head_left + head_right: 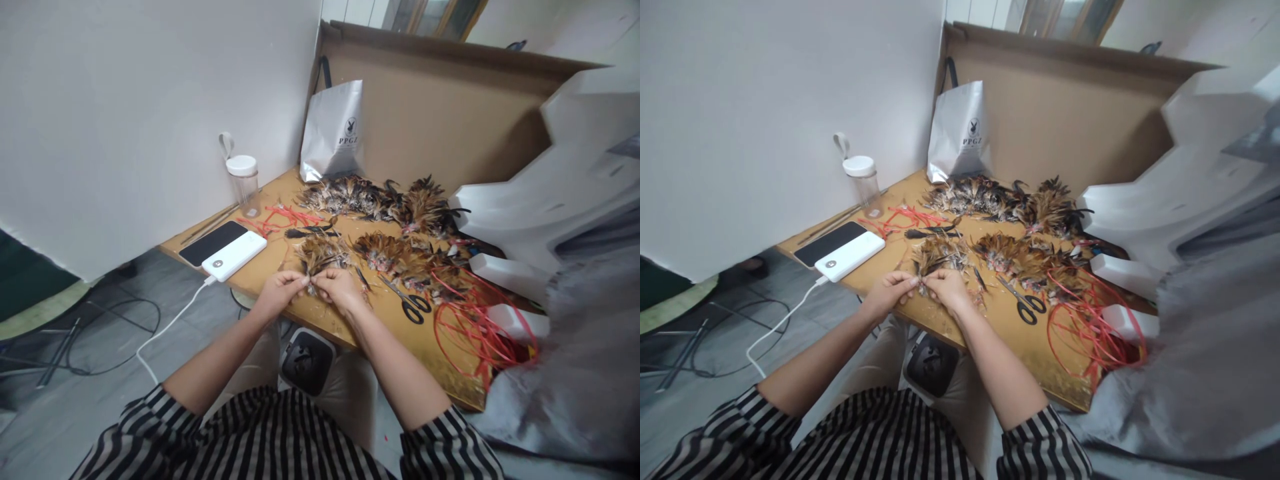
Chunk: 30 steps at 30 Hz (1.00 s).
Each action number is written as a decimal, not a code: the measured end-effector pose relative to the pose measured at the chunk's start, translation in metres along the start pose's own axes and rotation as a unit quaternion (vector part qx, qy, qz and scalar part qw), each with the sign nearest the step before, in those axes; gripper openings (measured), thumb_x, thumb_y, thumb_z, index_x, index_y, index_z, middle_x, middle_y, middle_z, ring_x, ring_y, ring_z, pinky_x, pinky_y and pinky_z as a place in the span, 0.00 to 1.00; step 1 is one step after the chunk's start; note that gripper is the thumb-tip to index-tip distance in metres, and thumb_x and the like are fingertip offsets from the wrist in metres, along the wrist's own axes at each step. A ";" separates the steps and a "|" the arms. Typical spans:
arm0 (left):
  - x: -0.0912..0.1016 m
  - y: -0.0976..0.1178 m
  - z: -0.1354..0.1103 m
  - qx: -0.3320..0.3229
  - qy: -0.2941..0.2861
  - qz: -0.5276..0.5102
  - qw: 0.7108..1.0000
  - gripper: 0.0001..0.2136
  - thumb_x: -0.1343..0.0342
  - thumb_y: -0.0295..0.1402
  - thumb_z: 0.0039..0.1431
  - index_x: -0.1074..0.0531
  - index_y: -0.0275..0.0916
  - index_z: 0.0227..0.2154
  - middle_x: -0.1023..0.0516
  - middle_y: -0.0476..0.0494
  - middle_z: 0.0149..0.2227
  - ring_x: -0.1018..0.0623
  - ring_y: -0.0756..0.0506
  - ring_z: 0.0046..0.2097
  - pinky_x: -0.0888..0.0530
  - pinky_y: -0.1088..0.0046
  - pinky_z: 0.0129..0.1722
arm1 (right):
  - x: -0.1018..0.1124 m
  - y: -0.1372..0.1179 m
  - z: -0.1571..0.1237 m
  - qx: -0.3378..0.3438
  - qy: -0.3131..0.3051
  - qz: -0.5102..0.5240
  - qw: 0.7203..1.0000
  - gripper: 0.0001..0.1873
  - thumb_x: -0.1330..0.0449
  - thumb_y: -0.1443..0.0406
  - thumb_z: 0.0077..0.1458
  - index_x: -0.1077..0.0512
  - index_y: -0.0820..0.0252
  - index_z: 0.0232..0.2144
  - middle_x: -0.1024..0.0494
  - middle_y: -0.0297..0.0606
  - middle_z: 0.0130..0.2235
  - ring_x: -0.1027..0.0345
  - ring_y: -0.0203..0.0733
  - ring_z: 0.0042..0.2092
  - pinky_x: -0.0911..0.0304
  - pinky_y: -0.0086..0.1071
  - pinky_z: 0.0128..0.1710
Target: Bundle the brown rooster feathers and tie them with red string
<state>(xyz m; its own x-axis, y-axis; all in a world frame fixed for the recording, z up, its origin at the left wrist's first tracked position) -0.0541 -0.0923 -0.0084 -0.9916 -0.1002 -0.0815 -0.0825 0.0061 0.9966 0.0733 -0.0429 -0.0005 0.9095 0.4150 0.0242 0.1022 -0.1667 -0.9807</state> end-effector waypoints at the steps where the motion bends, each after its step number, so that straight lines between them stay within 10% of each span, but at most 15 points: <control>1: -0.002 -0.001 -0.001 -0.011 0.006 -0.022 1.000 0.13 0.43 0.42 0.47 0.30 0.34 0.24 0.33 0.51 0.18 0.39 0.57 0.18 0.43 0.80 0.18 | 0.000 0.001 0.000 -0.008 0.000 -0.001 1.000 0.11 0.40 0.60 0.37 0.35 0.62 0.18 0.40 0.25 0.09 0.55 0.26 0.11 0.61 0.23 0.12; 18: -0.002 0.002 0.006 -0.002 -0.084 0.093 0.992 0.12 0.44 0.39 0.48 0.27 0.33 0.27 0.27 0.46 0.20 0.30 0.54 0.21 0.33 0.79 0.23 | 0.004 0.006 0.007 -0.009 -0.034 -0.101 0.994 0.06 0.45 0.66 0.40 0.31 0.62 0.18 0.37 0.26 0.10 0.51 0.26 0.11 0.57 0.22 0.11; 30: -0.004 -0.005 0.018 0.095 -0.032 0.089 0.991 0.09 0.38 0.30 0.38 0.27 0.32 0.25 0.26 0.47 0.19 0.28 0.53 0.21 0.29 0.77 0.25 | 0.014 -0.017 0.006 0.182 -0.045 -0.305 0.934 0.07 0.45 0.69 0.43 0.27 0.63 0.19 0.27 0.32 0.20 0.39 0.30 0.22 0.47 0.24 0.23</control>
<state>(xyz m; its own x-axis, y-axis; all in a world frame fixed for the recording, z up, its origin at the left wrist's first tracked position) -0.0520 -0.0738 -0.0131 -0.9959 -0.0181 0.0881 0.0825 0.2065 0.9750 0.0824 -0.0290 0.0152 0.6878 0.4093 0.5995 0.4314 0.4337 -0.7911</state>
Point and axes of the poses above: each hand's wrist, its own z-axis towards the middle knuckle, its own x-axis out of the back of the hand, y = z × x, the point moved 4 cm from there along z, towards the middle knuckle
